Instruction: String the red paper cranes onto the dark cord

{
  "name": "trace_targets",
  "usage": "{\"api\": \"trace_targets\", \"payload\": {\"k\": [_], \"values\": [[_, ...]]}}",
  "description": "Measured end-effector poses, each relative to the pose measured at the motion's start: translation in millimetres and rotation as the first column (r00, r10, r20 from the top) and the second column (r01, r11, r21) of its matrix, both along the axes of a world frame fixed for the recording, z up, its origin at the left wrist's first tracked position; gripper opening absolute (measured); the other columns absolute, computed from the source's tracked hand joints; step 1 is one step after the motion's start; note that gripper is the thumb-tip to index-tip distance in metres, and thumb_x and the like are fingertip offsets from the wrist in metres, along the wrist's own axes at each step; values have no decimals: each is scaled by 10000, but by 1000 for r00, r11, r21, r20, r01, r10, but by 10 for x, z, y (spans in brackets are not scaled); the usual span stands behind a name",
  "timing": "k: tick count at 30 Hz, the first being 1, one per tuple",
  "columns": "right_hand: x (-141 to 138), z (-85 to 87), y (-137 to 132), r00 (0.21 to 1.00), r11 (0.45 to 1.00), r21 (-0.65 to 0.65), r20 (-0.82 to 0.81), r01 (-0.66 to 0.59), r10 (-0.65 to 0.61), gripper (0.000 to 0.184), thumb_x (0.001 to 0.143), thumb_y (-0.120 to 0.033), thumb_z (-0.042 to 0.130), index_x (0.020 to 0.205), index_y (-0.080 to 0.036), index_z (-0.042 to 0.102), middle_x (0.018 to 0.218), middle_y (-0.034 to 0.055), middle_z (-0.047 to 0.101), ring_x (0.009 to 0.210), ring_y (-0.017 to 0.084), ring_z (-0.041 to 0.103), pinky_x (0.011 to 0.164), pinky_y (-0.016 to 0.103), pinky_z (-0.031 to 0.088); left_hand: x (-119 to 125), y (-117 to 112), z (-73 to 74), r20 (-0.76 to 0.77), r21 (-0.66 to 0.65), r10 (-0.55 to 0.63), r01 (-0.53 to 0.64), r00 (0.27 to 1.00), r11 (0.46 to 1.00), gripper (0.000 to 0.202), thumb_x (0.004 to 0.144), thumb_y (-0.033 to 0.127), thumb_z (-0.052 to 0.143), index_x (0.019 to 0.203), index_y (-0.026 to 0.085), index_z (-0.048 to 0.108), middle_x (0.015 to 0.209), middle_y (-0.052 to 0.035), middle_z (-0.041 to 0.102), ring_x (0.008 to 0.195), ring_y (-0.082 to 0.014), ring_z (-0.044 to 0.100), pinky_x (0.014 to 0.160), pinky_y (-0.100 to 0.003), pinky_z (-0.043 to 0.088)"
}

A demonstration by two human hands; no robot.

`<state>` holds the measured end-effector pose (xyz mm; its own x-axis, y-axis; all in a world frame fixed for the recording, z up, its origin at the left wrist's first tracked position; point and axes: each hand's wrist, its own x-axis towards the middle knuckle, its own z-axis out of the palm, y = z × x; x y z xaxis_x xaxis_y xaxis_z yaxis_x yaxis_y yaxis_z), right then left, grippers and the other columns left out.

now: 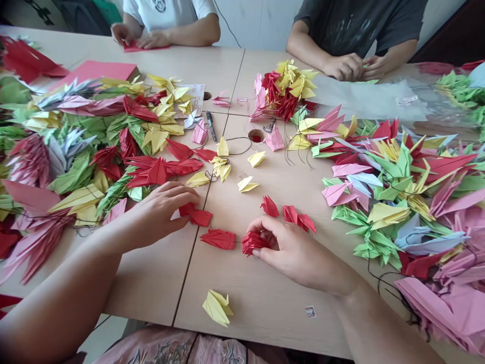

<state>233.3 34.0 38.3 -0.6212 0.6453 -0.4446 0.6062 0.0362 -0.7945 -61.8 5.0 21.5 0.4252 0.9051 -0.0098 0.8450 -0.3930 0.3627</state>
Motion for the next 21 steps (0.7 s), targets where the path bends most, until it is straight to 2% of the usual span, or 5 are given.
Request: {"api": "trace_targets", "payload": {"k": [3, 6, 10, 16, 21], "values": [[0, 54, -19, 998, 999, 33, -45, -37, 38, 149, 861, -192, 604, 992, -243, 653, 1191, 51, 696, 967, 202, 689, 831, 348, 571, 10, -36, 19, 16, 29, -20, 19, 1000, 999, 387, 860, 127, 525, 1231, 190, 614, 1268, -98, 652, 1209, -296, 523, 1044, -485, 413], [-27, 99, -53, 989, 985, 108, -60, -132, 139, 217, 821, -99, 591, 948, -251, 679, 1394, 50, 602, 1169, 237, 634, 917, 363, 548, 108, -92, 53, 106, 10, -98, 98, 989, 995, 385, 894, 172, 552, 1273, 213, 604, 1297, -83, 641, 1243, -276, 500, 1077, -450, 383], [-67, 117, -82, 976, 966, 147, -16, -211, 216, 294, 798, -40, 560, 948, -258, 688, 1295, 40, 672, 1182, 243, 633, 966, 377, 519, 286, -121, 26, 137, -33, -184, 190, 973, 981, 286, 887, 306, 657, 1152, 201, 661, 1176, -90, 671, 1157, -290, 534, 1047, -460, 384], [-136, 62, -124, 987, 984, 82, -28, -156, 159, 243, 815, -85, 585, 972, -254, 664, 1328, 52, 647, 1122, 237, 659, 891, 350, 527, 404, -92, -72, 247, -23, -218, 231, 944, 973, 111, 890, 169, 597, 996, 187, 627, 1026, -82, 681, 1049, -251, 581, 1003, -424, 411], [-126, 64, -98, 996, 996, -47, -33, -80, 79, 155, 884, -148, 584, 1000, -248, 615, 904, -18, 711, 825, 159, 667, 769, 304, 530, 402, -63, -67, 341, -22, -168, 187, 925, 982, 150, 896, 67, 526, 823, 194, 557, 868, -34, 668, 956, -201, 617, 1075, -430, 366]]}}
